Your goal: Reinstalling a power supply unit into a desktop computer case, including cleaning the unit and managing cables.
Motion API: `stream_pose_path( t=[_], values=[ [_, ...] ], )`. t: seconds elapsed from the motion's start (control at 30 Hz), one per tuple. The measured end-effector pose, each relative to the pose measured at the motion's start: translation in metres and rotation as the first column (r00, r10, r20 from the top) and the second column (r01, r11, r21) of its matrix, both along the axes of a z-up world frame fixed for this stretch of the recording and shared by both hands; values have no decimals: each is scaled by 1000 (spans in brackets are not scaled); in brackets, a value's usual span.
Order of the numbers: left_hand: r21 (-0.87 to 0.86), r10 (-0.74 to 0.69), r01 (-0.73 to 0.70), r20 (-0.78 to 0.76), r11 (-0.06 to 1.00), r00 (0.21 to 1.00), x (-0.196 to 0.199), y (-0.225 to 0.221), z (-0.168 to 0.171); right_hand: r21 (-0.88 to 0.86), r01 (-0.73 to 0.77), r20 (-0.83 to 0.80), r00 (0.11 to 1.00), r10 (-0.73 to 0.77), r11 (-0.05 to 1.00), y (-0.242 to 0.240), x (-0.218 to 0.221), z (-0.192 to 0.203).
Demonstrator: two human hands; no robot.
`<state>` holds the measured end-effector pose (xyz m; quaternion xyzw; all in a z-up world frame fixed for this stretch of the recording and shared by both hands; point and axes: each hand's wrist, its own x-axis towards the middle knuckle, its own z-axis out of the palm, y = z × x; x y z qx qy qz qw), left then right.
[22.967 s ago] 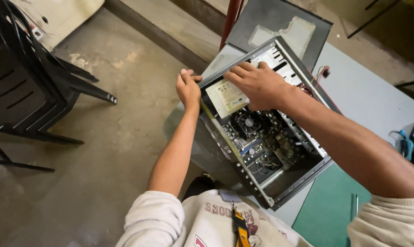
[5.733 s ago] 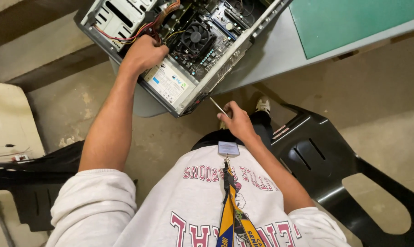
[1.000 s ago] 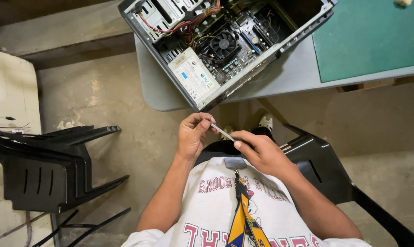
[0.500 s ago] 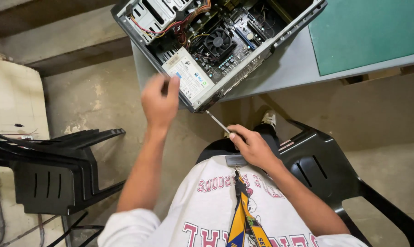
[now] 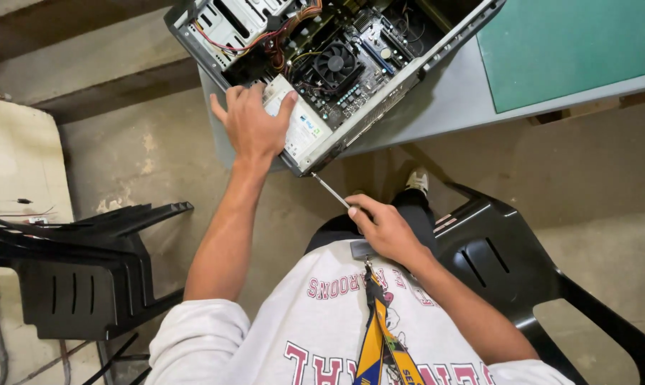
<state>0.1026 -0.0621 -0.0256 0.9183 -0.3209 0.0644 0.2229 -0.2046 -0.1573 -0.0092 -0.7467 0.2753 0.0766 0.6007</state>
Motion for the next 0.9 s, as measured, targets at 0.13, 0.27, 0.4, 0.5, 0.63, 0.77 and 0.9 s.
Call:
stream_pose_path(
  t=[0.13,0.27,0.4,0.5,0.63,0.77,0.9],
  values=[
    [-13,-2,2,-7,1000,1000,0,3,-4,9,6,-13,1000,-6,1000,5,3,-1],
    [-13,-10,9,-42,1000,999,1,2,-1,15,27,-9,1000,-27,1000,8,10,2],
    [-14,-15,15,-52,1000,999,1,2,0,7,29,-18,999,-28,1000,10,14,12],
    [-19,-6,5,-52,1000,999,-1,1,1,-3,22,-63,998,-22,1000,13,16,15],
    [-22,-6,4,-67,1000,998,-1,0,4,-71,49,-155,986,-60,996,17,18,23],
    [-22,-7,5,-70,1000,998,-1,0,3,-128,-38,-165,986,17,991,16,24,37],
    [-22,1,-3,-71,1000,998,-1,0,0,-195,-59,-87,995,42,979,19,26,24]
  ],
)
